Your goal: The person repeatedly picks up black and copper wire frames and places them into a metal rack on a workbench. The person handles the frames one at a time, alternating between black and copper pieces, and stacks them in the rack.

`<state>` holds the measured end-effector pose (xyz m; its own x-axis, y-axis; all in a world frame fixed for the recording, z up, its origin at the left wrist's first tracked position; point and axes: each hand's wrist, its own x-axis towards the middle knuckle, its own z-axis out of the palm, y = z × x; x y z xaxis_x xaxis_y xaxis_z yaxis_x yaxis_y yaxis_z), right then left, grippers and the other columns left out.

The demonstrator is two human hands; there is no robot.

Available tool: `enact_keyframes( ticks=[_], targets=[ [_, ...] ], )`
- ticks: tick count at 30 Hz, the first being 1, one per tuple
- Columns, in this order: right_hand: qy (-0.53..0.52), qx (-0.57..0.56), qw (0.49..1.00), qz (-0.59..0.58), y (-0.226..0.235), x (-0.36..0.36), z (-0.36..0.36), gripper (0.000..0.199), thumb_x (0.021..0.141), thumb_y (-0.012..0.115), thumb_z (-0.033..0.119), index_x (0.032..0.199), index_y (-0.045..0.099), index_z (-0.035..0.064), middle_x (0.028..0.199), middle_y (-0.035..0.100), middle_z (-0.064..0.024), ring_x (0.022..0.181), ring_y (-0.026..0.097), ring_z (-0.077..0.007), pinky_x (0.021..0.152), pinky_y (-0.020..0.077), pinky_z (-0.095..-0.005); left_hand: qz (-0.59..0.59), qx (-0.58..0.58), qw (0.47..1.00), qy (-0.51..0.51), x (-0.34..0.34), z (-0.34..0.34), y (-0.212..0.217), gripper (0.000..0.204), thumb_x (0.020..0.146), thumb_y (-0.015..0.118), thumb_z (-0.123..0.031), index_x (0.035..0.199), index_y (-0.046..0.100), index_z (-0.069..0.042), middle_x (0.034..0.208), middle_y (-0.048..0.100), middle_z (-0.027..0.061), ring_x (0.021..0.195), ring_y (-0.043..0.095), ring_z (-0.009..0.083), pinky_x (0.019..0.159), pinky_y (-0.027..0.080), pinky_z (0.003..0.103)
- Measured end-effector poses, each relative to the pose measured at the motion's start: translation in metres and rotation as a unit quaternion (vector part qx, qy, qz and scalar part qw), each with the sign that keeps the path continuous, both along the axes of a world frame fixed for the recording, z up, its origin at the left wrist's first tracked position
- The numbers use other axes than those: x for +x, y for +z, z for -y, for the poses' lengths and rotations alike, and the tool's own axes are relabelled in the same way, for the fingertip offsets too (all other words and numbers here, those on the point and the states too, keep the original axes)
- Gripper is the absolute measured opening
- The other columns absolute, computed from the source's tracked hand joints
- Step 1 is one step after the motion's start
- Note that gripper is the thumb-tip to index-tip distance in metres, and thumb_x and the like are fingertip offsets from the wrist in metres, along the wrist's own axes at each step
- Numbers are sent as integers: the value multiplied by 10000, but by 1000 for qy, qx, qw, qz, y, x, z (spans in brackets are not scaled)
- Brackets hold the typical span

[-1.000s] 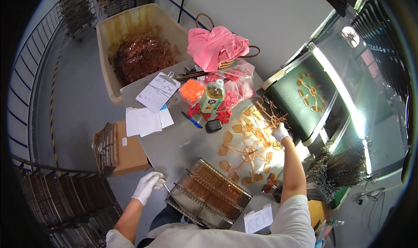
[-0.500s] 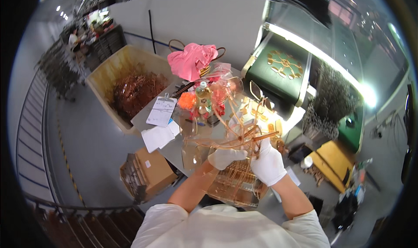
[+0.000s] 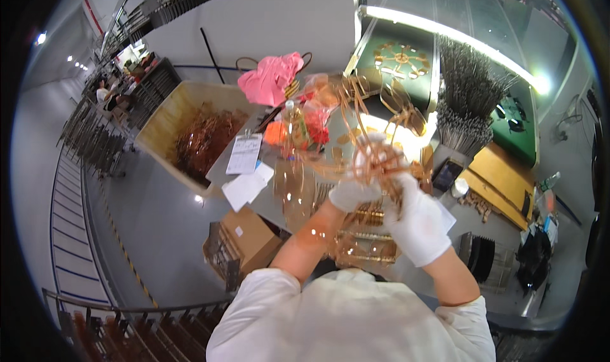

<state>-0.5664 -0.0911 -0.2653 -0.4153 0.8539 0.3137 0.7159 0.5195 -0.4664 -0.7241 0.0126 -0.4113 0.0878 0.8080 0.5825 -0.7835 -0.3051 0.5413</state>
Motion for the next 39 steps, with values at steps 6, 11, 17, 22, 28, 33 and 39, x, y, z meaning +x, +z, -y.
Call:
enact_keyframes(
  ticks=[6, 11, 17, 22, 28, 33, 39],
  targets=[
    [234, 22, 968, -88, 17, 25, 30, 771, 786, 815, 196, 1457, 476, 25, 1185, 660, -201, 1076, 633, -404, 911, 510, -475, -155, 80, 978, 111, -28, -1, 37, 616, 858, 781, -70, 1387, 467, -50, 1247, 630, 115, 1130, 675, 255, 973, 603, 433],
    [203, -117, 967, -101, -11, -2, 27, 713, 802, 827, 245, 1425, 516, 88, 938, 669, -155, 898, 667, -382, 798, 538, -468, -239, -83, 953, 164, -14, 19, 58, 535, 847, 764, -14, 1306, 494, -62, 1174, 638, 88, 1131, 656, 210, 952, 585, 356],
    [202, 21, 960, 195, -55, 11, 10, 260, 890, 643, 177, 1131, 581, 100, 728, 649, -101, 692, 692, -360, 610, 540, -460, -723, 10, 612, 321, -40, 26, 93, 759, 696, 871, -324, 1317, 511, -77, 1157, 629, 199, 1102, 656, 358, 967, 546, 427],
    [286, 18, 951, -114, 5, 70, 25, 90, 983, 512, 158, 989, 547, 74, 709, 621, -69, 667, 671, -249, 580, 524, -406, -802, 36, 509, 310, -82, 57, 121, 860, 685, 851, -218, 1456, 485, -112, 1243, 582, 214, 1136, 631, 407, 960, 543, 466],
    [146, -516, 698, -475, -30, 108, -65, 872, 938, 501, 762, 1430, 516, 42, 1130, 684, -157, 923, 675, -221, 787, 559, -349, -819, 206, 460, 274, -47, 89, 164, 719, 732, 817, -158, 1391, 535, -212, 1264, 561, 151, 1113, 641, 322, 805, 603, 416],
    [409, -570, 518, -490, -42, 76, -48, 997, 793, 619, 824, 1400, 532, 38, 1045, 667, -105, 939, 652, -247, 854, 524, -442, -843, 302, 328, 300, -33, 91, 156, 476, 827, 652, -80, 1269, 563, -233, 1270, 561, 163, 1085, 658, 333, 636, 623, 360],
    [384, -369, 845, 49, 32, 88, -45, 186, 846, 729, 78, 1022, 678, 47, 925, 647, -37, 816, 614, -147, 725, 497, -269, -877, 203, 424, 101, -33, 108, 178, 365, 914, 687, -175, 1242, 546, -105, 1209, 611, 153, 1057, 659, 371, 791, 593, 464]
  ],
)
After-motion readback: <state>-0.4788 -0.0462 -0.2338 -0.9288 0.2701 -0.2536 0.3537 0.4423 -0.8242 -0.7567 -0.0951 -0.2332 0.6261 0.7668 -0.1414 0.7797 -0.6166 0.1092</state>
